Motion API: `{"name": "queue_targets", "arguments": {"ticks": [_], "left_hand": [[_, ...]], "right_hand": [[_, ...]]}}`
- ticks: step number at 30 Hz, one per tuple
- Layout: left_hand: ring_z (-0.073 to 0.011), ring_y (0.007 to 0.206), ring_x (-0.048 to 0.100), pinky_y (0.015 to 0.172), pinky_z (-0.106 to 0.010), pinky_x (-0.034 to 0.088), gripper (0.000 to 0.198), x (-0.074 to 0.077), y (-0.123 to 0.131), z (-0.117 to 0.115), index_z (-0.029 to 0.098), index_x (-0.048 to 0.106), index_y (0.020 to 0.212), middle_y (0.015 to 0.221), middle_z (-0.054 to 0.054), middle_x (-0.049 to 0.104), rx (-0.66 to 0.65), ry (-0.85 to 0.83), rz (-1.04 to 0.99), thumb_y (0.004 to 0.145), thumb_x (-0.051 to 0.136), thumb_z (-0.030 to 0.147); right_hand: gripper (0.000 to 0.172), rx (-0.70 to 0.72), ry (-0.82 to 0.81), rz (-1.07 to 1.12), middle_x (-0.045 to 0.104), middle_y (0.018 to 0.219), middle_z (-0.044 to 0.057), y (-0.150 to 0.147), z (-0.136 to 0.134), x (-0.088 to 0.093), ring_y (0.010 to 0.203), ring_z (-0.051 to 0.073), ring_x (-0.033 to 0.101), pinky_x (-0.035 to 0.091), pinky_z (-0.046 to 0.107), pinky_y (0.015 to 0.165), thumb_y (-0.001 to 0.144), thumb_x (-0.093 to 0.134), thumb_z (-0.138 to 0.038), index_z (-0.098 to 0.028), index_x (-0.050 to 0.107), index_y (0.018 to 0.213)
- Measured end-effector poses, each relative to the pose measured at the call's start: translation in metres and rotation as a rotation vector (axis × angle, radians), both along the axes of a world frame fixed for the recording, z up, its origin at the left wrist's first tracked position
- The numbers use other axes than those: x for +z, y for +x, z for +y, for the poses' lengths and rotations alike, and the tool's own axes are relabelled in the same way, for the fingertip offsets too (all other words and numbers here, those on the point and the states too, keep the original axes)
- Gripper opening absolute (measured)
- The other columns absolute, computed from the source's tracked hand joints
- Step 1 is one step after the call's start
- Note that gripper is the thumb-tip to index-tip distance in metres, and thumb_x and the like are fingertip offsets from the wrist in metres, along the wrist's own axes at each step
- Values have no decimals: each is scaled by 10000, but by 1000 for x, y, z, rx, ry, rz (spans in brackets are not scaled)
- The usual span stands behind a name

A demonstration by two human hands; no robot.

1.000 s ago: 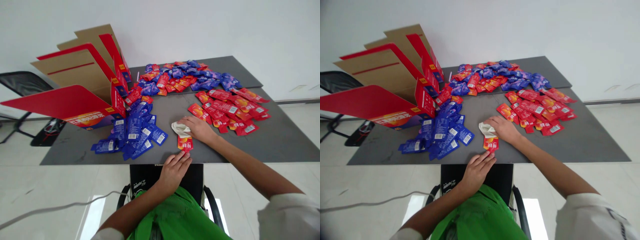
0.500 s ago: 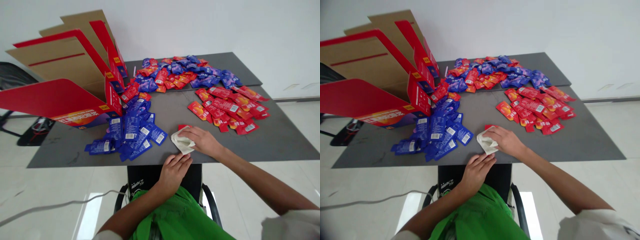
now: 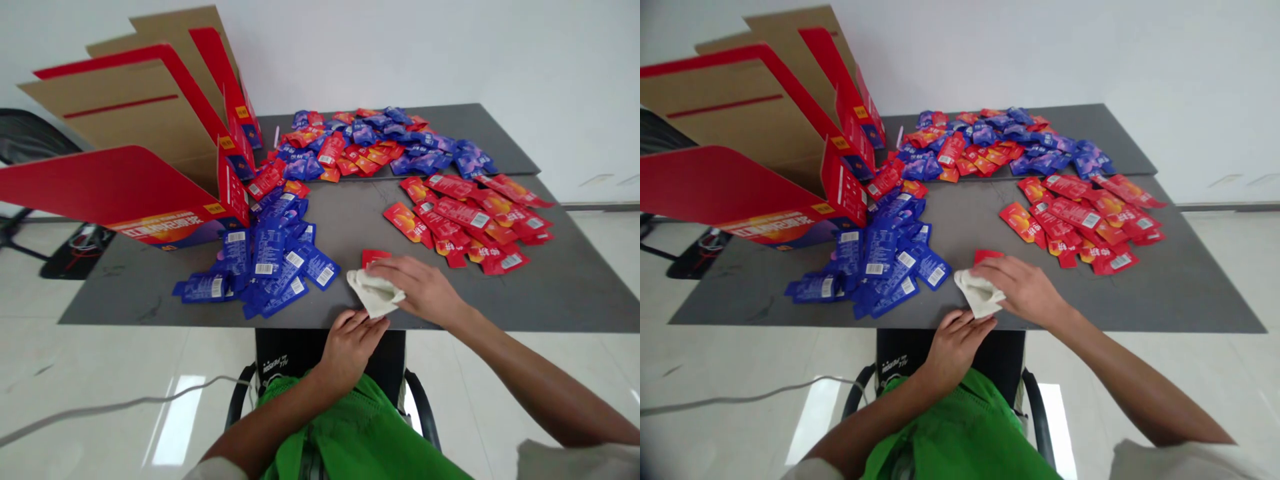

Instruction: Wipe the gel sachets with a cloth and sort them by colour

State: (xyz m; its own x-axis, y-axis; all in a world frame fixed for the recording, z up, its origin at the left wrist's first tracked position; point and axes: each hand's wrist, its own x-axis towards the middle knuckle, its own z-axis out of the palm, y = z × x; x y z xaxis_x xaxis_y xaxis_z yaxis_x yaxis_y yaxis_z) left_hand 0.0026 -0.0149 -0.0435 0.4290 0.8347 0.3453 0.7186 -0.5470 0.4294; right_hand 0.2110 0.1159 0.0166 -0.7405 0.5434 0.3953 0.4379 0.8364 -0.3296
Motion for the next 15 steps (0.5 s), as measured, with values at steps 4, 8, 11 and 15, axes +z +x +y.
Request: {"name": "queue_targets", "arguments": {"ticks": [4,8,11,15], "left_hand": [[-204,1257,739,1087,-373,525,310,0,0,-1,226,721,1361,1297,-38,810,1,8,-20,1137,509,193],[-205,1445,625,1116,-370,509,336,-2,0,-1,223,714,1368,1466,-41,723,-3,12,-31,1151,461,189],[-197,1442,627,1102,-368,512,331,-2,0,0,222,715,1358,1457,-35,728,0,13,-38,1156,455,201],[-188,1430,636,1090,-366,512,312,0,0,0,217,721,1341,1447,-30,735,5,20,-42,1152,473,200]], "right_hand": [[458,31,-39,-51,741,1376,83,-2,-1,-19,1247,252,707,603,392,1033,1016,659,-244,-291,642,1470],[426,-93,-16,-70,738,1362,115,-11,52,-26,1243,281,699,597,432,1040,1004,680,-283,-247,668,1427],[378,-186,41,-89,745,1347,129,-16,85,-17,1213,295,709,598,437,1021,1020,654,-294,-212,696,1387],[425,-273,154,86,721,1399,126,-10,73,3,1277,287,681,565,432,1088,1048,637,-312,-217,645,1463]]}}
